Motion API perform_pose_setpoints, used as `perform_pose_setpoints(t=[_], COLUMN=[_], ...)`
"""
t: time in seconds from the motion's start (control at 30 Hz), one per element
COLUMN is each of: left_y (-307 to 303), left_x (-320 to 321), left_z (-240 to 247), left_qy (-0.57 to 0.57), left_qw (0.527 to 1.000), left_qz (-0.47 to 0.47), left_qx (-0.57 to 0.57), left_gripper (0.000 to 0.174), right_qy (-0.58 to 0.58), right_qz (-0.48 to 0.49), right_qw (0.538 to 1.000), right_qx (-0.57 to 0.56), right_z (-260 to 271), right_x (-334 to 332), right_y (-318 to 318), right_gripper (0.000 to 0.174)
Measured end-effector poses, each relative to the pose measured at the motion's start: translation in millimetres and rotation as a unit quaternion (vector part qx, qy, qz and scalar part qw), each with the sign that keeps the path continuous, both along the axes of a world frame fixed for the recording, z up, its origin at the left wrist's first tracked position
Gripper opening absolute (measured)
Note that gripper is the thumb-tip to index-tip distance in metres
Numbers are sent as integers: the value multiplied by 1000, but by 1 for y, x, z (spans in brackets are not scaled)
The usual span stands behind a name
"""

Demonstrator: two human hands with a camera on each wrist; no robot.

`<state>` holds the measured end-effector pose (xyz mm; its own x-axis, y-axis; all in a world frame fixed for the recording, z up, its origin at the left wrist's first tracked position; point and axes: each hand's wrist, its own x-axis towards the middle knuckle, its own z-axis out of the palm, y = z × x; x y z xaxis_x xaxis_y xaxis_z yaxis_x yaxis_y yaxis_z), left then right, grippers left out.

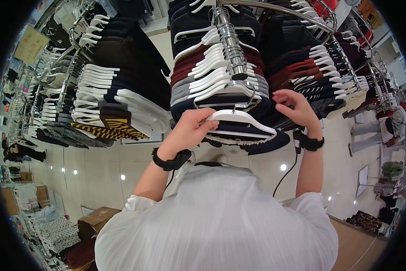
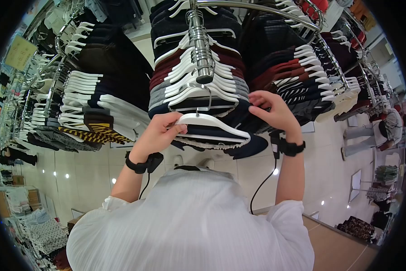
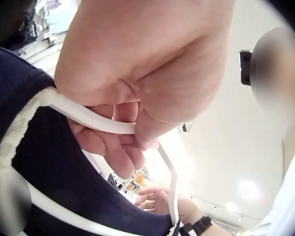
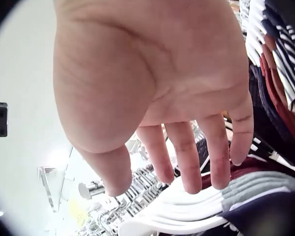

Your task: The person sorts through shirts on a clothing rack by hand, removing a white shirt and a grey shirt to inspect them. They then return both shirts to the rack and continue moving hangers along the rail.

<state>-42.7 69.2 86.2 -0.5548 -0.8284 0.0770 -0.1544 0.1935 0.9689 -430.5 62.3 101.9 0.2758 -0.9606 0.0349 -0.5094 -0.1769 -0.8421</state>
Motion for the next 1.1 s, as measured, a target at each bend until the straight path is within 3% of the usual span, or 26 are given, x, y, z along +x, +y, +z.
perform_pose_setpoints(t=[0.17,0.27,0.53,0.93,1.1], left_y=[-12,-24,-46,-45,-49], left_x=[-20,-30,-38,-28,-29], left_z=[-18,-24,-49,-51,-63], left_qy=[-20,-114,-21,6,-17], left_qw=[999,988,998,996,997], left_qz=[22,47,62,84,80], left_qx=[-46,-89,-4,35,2], left_gripper=[11,15,15,16,16], right_qy=[-8,-32,-108,-133,-121], right_qz=[-23,-45,-97,-115,-113], right_qw=[1000,998,989,984,986], right_qx=[1,2,17,13,9], right_z=[11,9,-18,-20,-22], right_x=[-26,-21,-10,-13,-11], right_y=[47,65,82,83,81], right_gripper=[46,45,38,36,35])
